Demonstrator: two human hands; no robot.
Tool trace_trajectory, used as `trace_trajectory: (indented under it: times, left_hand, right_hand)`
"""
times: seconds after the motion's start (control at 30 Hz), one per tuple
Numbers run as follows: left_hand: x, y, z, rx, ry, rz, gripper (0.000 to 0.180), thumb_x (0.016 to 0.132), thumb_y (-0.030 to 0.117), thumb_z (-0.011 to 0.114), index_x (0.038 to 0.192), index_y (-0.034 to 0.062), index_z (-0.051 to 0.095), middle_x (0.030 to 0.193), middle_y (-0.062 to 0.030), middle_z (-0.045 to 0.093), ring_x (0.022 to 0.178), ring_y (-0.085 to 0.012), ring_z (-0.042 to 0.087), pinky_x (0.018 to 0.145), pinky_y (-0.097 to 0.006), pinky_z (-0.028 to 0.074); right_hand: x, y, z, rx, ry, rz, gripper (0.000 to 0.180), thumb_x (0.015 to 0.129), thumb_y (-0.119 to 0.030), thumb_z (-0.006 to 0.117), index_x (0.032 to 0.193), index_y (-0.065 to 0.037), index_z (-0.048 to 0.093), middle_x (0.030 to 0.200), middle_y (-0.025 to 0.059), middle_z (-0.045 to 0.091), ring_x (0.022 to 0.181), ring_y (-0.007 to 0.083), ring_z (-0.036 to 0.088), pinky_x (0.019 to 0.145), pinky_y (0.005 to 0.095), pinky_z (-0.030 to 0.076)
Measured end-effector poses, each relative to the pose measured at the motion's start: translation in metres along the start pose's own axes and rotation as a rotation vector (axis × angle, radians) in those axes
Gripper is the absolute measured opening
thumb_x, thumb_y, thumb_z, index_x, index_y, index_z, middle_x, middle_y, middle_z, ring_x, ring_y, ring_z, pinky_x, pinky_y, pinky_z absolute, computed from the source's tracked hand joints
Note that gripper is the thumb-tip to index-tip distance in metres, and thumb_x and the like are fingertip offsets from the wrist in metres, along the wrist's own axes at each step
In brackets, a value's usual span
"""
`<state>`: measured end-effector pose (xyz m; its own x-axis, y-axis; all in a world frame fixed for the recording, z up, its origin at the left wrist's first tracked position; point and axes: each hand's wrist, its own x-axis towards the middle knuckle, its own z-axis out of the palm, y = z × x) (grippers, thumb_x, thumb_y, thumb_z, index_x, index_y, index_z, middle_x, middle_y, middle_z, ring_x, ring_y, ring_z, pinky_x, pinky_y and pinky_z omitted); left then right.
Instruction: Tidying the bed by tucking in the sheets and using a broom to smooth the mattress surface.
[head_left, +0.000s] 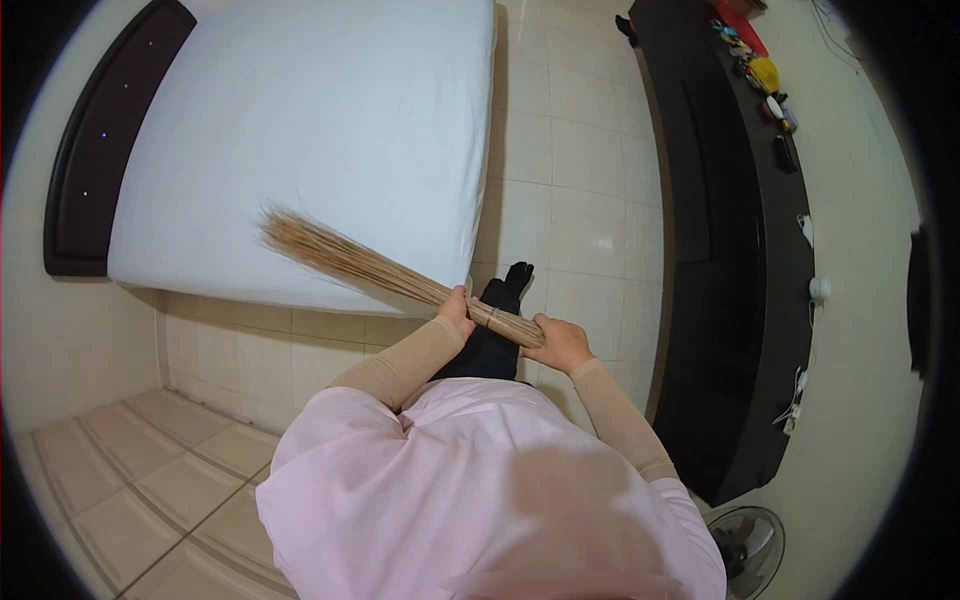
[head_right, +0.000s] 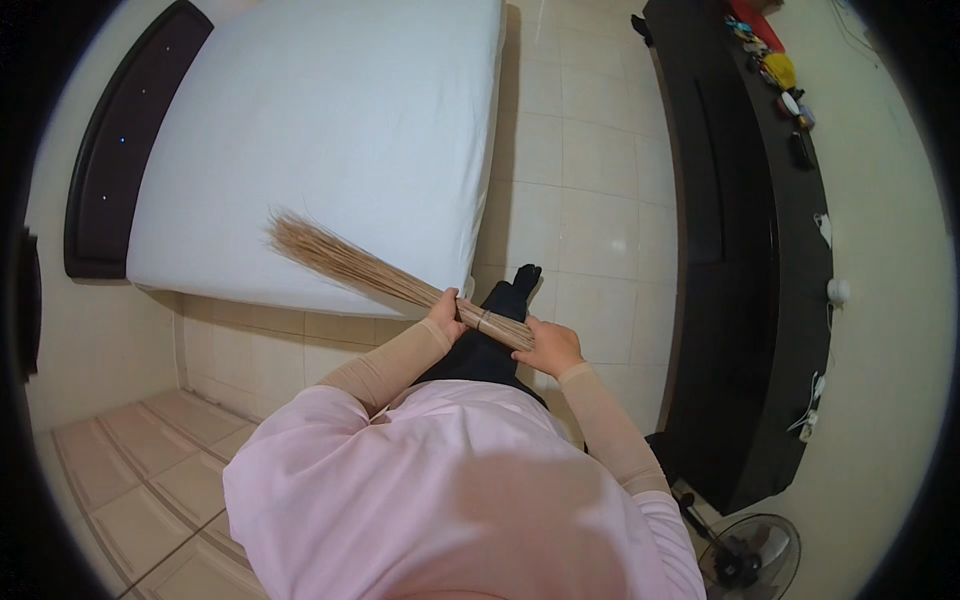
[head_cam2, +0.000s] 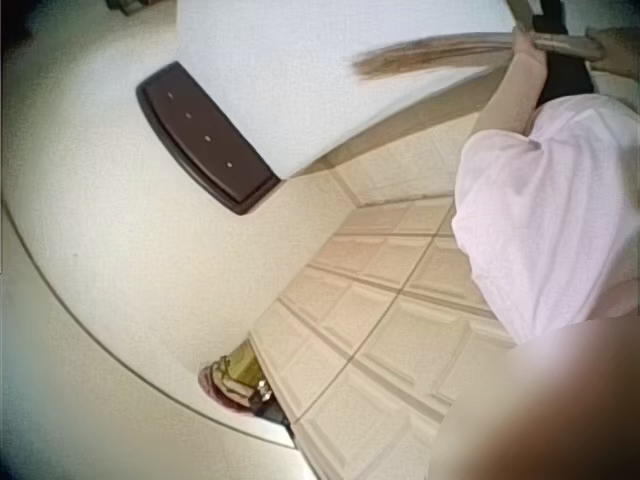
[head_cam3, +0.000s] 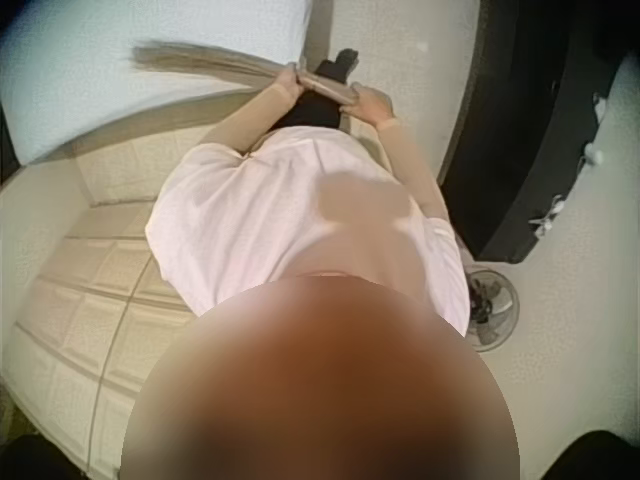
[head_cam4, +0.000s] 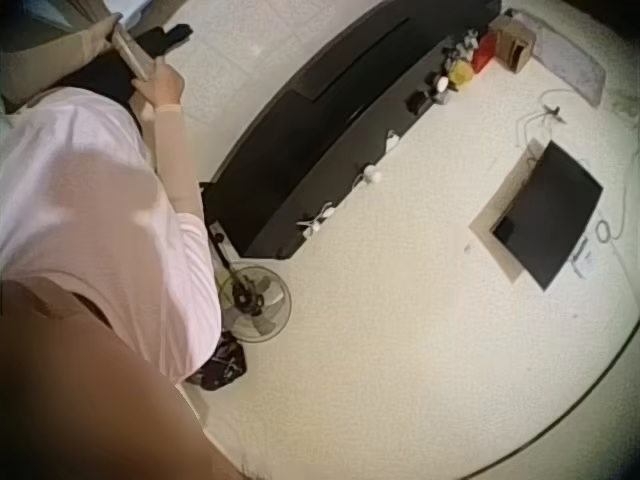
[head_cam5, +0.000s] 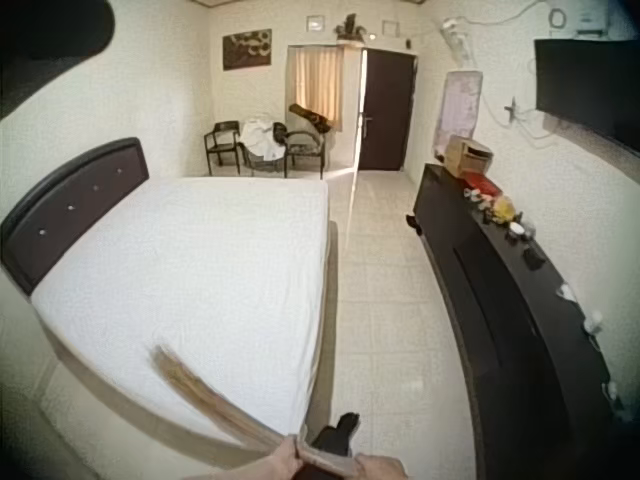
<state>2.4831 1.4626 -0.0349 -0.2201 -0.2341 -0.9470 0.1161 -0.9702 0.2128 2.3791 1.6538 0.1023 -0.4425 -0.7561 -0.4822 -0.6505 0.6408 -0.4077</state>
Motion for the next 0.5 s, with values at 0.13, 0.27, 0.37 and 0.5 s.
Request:
trace_trajectory:
  times: [0.13, 0.27, 0.37, 0.5]
  left_hand:
    - [0.068, -0.028, 0.043, 0.060, 0.026, -0.187, 0.029, 0.095, 0.027, 0.052, 0.110, 0.0033, 0.045, 0.095, -0.0136, 0.051, 0.082, -0.0292, 0.055, 0.077, -0.053, 0.052]
    - [0.098, -0.073, 0.152, 0.108, -0.161, -0.230, 0.030, 0.084, 0.004, 0.067, 0.112, 0.0020, 0.055, 0.091, -0.0130, 0.058, 0.074, -0.0242, 0.059, 0.066, -0.044, 0.056]
    - [0.074, -0.069, 0.228, 0.112, -0.322, -0.154, 0.028, 0.081, 0.007, 0.072, 0.104, 0.0035, 0.056, 0.083, -0.0087, 0.058, 0.070, -0.0202, 0.058, 0.064, -0.037, 0.054]
    - [0.029, -0.029, 0.264, 0.093, -0.429, 0.054, 0.028, 0.081, 0.012, 0.075, 0.096, 0.0054, 0.053, 0.085, -0.0048, 0.057, 0.077, -0.0176, 0.059, 0.068, -0.033, 0.053]
  right_hand:
    - [0.016, 0.021, -0.018, -0.087, -0.079, 0.071, 0.055, 0.068, -0.048, 0.077, 0.103, -0.009, 0.061, 0.086, 0.0155, 0.069, 0.084, 0.0331, 0.067, 0.074, 0.0428, 0.052]
    - [0.024, 0.073, -0.059, 0.072, -0.051, 0.335, 0.061, 0.071, -0.051, 0.076, 0.110, -0.007, 0.059, 0.092, 0.0169, 0.069, 0.087, 0.0342, 0.067, 0.075, 0.0422, 0.052]
    - [0.042, 0.100, -0.086, 0.121, 0.031, 0.389, 0.066, 0.072, -0.051, 0.076, 0.116, -0.007, 0.055, 0.095, 0.0180, 0.069, 0.089, 0.0360, 0.067, 0.076, 0.0420, 0.051]
    - [0.073, 0.107, -0.118, 0.238, 0.068, 0.275, 0.068, 0.074, -0.047, 0.076, 0.123, -0.008, 0.052, 0.098, 0.0183, 0.068, 0.091, 0.0371, 0.066, 0.078, 0.0417, 0.051]
